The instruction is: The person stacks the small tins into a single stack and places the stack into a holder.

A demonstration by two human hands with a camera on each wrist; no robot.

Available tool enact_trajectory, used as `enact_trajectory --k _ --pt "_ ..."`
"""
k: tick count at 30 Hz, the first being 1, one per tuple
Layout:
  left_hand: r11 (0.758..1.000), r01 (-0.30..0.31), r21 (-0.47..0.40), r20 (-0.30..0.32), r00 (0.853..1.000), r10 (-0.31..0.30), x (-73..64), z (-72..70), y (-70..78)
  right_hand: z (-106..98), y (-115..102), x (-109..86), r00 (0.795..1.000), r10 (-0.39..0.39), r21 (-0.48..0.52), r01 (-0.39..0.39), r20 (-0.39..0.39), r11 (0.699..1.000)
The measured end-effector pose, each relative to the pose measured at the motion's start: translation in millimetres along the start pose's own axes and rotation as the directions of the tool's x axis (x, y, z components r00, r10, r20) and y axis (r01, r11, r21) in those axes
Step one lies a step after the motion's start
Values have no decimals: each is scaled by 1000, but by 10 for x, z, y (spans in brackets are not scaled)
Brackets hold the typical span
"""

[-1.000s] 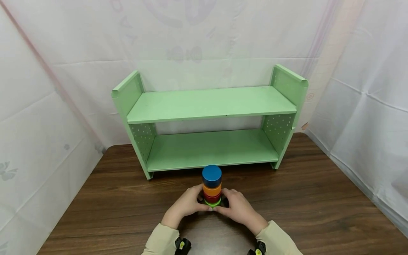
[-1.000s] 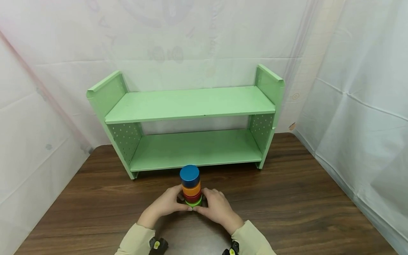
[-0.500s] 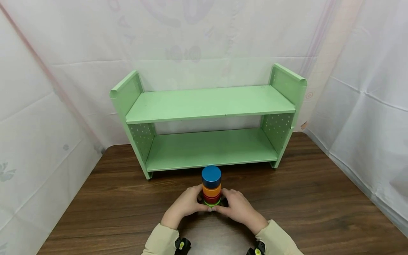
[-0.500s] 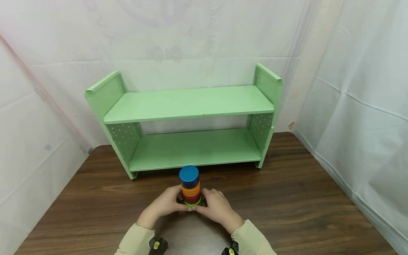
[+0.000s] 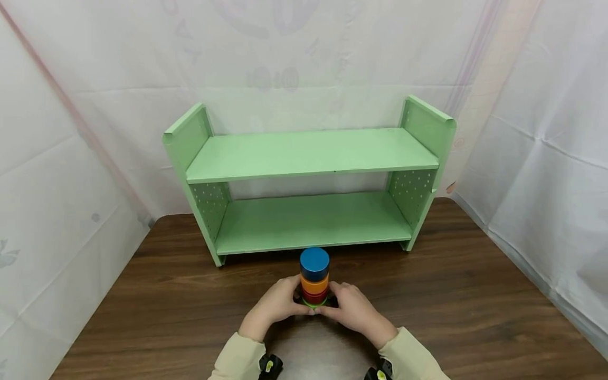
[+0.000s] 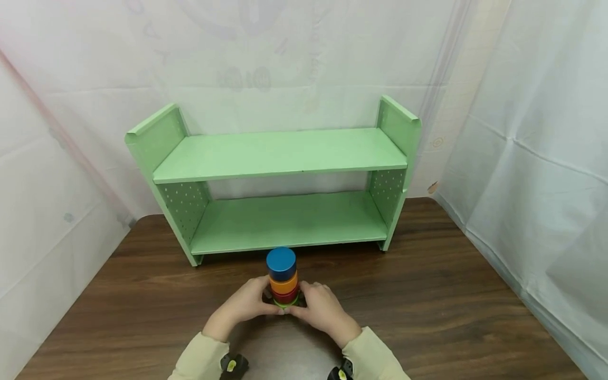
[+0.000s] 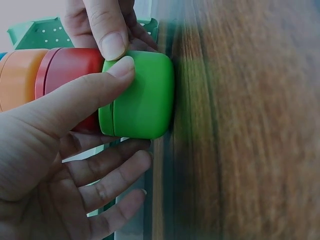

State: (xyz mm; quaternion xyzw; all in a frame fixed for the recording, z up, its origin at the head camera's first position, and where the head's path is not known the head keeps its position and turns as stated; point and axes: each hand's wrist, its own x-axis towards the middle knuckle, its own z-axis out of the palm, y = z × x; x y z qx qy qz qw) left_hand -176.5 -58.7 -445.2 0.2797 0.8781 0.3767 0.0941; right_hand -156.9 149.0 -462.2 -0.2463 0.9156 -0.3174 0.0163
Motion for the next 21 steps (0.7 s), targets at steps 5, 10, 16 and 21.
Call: enact_trajectory --k 5,10,16,21 --pt "1000 -9 3 6 1000 9 -15 11 -2 12 -1 -17 1000 14 28 -15 15 999" --pt "1000 -18 14 -1 1000 18 -8 10 -1 7 0 -18 1000 16 35 -17 12 999" --pt "999 -17 29 -10 1000 17 2 8 17 -17 -15 -4 1000 -6 33 6 4 999" --pt "999 -11 49 -14 1000 12 10 22 30 -24 -20 -6 1000 1 35 -1 18 999"
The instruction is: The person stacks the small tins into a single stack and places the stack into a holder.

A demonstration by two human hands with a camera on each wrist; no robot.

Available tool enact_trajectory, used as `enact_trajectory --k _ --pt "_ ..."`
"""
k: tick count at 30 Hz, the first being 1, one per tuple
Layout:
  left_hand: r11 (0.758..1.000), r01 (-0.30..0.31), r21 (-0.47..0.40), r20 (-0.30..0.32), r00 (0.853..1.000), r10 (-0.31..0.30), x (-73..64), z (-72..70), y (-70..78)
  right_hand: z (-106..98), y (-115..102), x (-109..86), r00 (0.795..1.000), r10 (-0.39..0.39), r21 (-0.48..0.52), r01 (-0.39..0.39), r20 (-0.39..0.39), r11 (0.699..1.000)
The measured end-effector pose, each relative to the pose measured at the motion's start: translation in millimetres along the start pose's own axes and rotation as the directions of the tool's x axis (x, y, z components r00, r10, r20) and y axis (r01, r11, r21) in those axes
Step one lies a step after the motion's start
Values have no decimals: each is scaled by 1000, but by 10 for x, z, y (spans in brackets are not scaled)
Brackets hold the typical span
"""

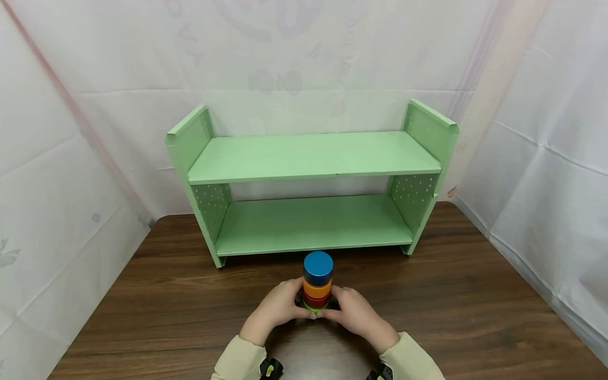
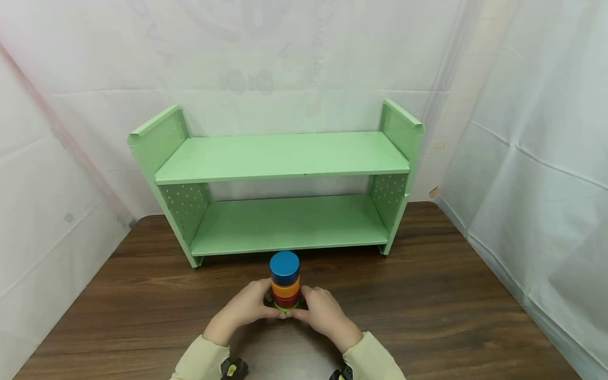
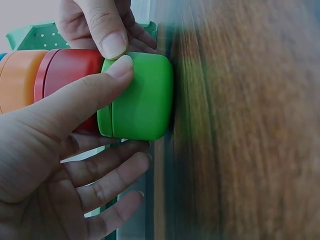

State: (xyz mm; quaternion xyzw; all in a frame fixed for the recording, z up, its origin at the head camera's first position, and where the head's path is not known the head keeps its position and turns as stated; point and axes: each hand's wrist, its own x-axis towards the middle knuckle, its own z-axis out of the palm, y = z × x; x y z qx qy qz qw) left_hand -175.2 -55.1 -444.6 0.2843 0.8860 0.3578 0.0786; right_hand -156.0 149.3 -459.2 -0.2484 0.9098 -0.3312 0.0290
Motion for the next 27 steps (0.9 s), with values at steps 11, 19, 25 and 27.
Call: enact_trajectory --k 11,19,25,27 --pt "1000 21 3 3 1000 -21 -41 14 22 -12 -33 -20 999 31 29 -32 41 999" --pt "999 38 12 -13 999 -38 -198 3 65 10 -128 -44 996 39 98 -46 77 994" --pt "997 32 76 -16 999 -31 -252 -15 93 22 -143 -57 996 27 99 -36 91 994" --pt "994 36 100 -10 999 -35 -261 -20 95 32 -140 -60 995 22 93 -30 95 995"
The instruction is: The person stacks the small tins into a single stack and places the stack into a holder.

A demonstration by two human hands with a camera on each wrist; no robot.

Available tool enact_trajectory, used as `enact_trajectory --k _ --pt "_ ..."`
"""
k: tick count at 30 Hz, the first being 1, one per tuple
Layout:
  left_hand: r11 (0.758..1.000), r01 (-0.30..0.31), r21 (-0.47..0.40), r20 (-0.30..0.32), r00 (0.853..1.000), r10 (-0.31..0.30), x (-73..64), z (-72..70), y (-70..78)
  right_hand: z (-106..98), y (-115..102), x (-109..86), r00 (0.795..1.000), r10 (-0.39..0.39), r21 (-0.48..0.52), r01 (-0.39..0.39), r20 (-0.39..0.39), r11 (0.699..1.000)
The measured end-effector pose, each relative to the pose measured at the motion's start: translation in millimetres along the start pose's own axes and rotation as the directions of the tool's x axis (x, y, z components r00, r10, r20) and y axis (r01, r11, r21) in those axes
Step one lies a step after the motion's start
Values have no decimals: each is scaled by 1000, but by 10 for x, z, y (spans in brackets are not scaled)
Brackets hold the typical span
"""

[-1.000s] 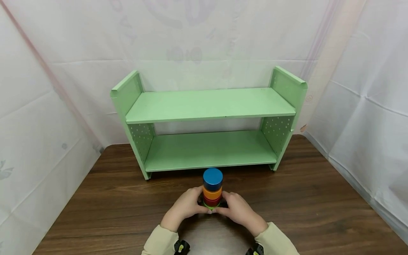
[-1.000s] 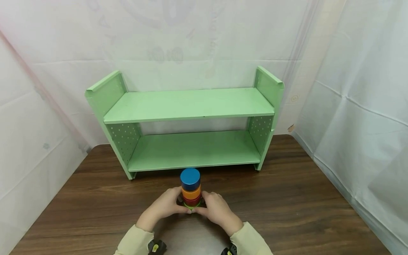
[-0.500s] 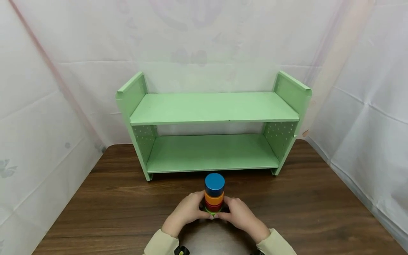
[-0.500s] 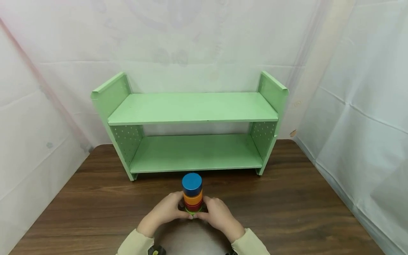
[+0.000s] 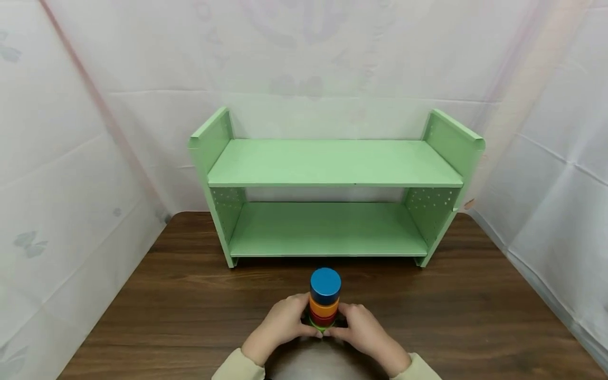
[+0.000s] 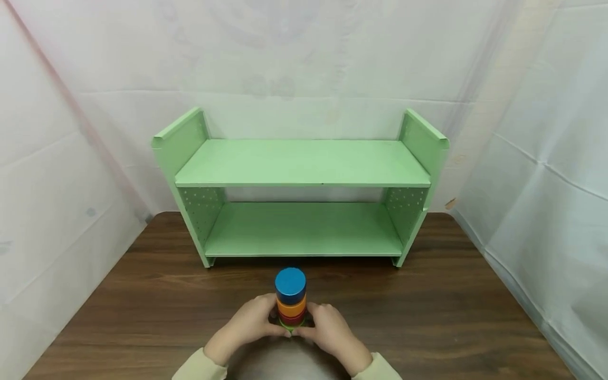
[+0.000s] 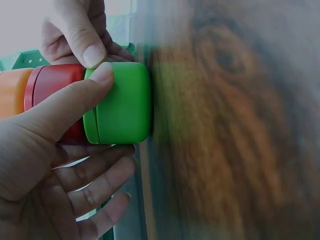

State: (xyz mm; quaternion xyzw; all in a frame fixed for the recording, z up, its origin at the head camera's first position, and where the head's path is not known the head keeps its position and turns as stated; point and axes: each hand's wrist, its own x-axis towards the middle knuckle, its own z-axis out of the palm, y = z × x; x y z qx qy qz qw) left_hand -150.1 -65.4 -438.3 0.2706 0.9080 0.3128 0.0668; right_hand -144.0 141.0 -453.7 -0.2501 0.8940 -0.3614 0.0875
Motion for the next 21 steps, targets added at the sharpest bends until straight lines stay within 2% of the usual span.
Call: enact_trajectory --k 5,12,17,21 --pt "1000 6 21 23 1000 -6 -7 -3 14 7 20 -17 1000 -5 3 5 9 1000" --pt "999 -23 49 21 1000 22 -24 -14 11 -17 -15 -17 999 -3 0 3 42 1000" --pt "999 -23 40 26 999 22 -35 -24 7 -32 -10 -7 998 -7 -15 7 56 1000" --pt "999 -31 28 35 999 30 -25 -26 9 -57 6 1 997 -8 16 6 73 1000"
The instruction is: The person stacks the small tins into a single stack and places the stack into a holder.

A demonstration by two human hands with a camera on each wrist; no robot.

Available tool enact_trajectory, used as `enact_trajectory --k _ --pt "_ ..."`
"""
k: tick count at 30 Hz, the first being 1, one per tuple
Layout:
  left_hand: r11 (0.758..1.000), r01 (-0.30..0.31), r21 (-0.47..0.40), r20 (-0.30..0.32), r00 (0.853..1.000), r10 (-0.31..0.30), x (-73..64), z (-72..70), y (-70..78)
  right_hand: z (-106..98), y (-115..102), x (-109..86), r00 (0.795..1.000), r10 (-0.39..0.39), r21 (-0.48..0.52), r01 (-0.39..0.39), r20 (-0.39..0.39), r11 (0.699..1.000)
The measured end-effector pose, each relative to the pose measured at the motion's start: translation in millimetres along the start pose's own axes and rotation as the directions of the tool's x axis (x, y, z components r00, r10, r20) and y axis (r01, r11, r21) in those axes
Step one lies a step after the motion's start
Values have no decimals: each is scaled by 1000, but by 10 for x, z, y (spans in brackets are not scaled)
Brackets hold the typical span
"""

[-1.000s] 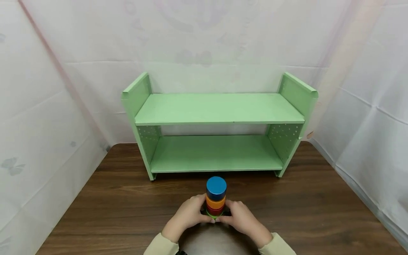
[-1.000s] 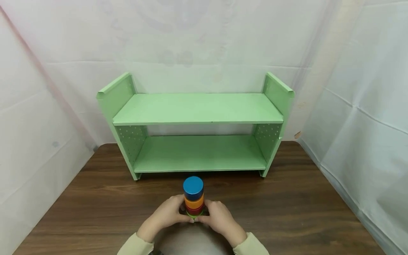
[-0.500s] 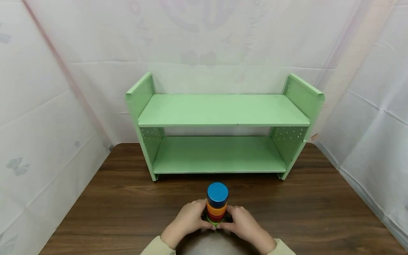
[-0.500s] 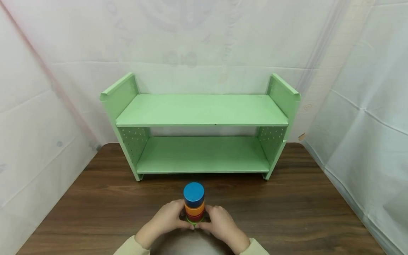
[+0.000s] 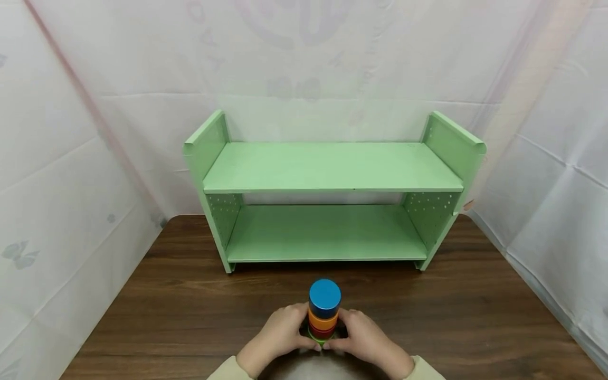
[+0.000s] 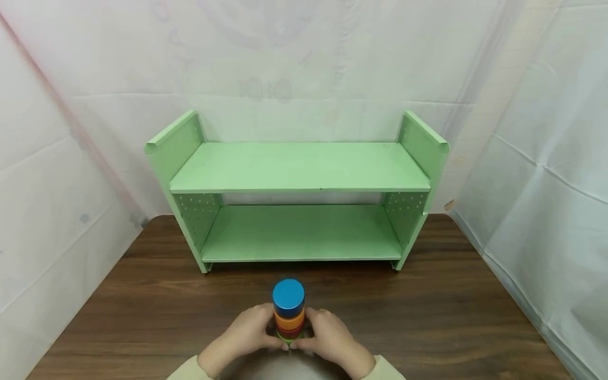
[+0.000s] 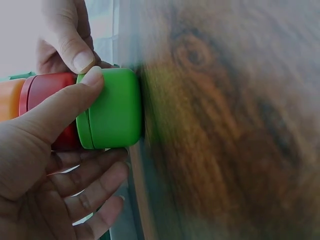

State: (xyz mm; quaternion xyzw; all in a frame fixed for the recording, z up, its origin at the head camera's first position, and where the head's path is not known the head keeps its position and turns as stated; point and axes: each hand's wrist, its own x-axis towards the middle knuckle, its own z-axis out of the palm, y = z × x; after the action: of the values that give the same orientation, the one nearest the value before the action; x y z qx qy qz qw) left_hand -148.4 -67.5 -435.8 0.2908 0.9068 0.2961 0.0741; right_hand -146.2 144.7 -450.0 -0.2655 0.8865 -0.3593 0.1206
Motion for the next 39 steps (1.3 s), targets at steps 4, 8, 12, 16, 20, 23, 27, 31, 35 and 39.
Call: enact_trajectory --k 4,8,12,16,20,23,27,31,35,39 --pt "1000 6 2 5 1000 -6 14 -6 -1 -21 -3 19 1000 -6 34 6 14 999" --pt "1000 10 9 12 1000 -10 13 -20 0 -26 -20 37 1000 -12 35 11 23 999" --pt "1000 2 17 19 1000 -2 1 -30 8 -28 -36 45 999 -24 15 23 29 1000" --pt "999 0 50 23 1000 -1 12 -34 20 -42 -53 61 999 -43 -11 44 31 999" --pt "997 6 77 16 1000 -7 30 -40 32 -86 -68 93 997 -61 -32 62 48 998" --pt "996 10 87 9 1000 -10 35 -55 37 -132 -80 119 995 -73 -29 75 73 997" --pt "996 14 86 9 1000 -14 19 -73 60 -177 -102 128 991 -81 -8 83 105 997" --pt "997 35 62 26 999 -37 -3 -85 90 -211 -126 123 988 -77 1 77 134 997" --pt "998 35 59 34 999 -37 -20 -104 118 -239 -151 112 985 -75 9 74 155 997" --pt "997 32 75 30 999 -34 -45 -133 158 -266 -190 97 984 -82 17 80 159 997"
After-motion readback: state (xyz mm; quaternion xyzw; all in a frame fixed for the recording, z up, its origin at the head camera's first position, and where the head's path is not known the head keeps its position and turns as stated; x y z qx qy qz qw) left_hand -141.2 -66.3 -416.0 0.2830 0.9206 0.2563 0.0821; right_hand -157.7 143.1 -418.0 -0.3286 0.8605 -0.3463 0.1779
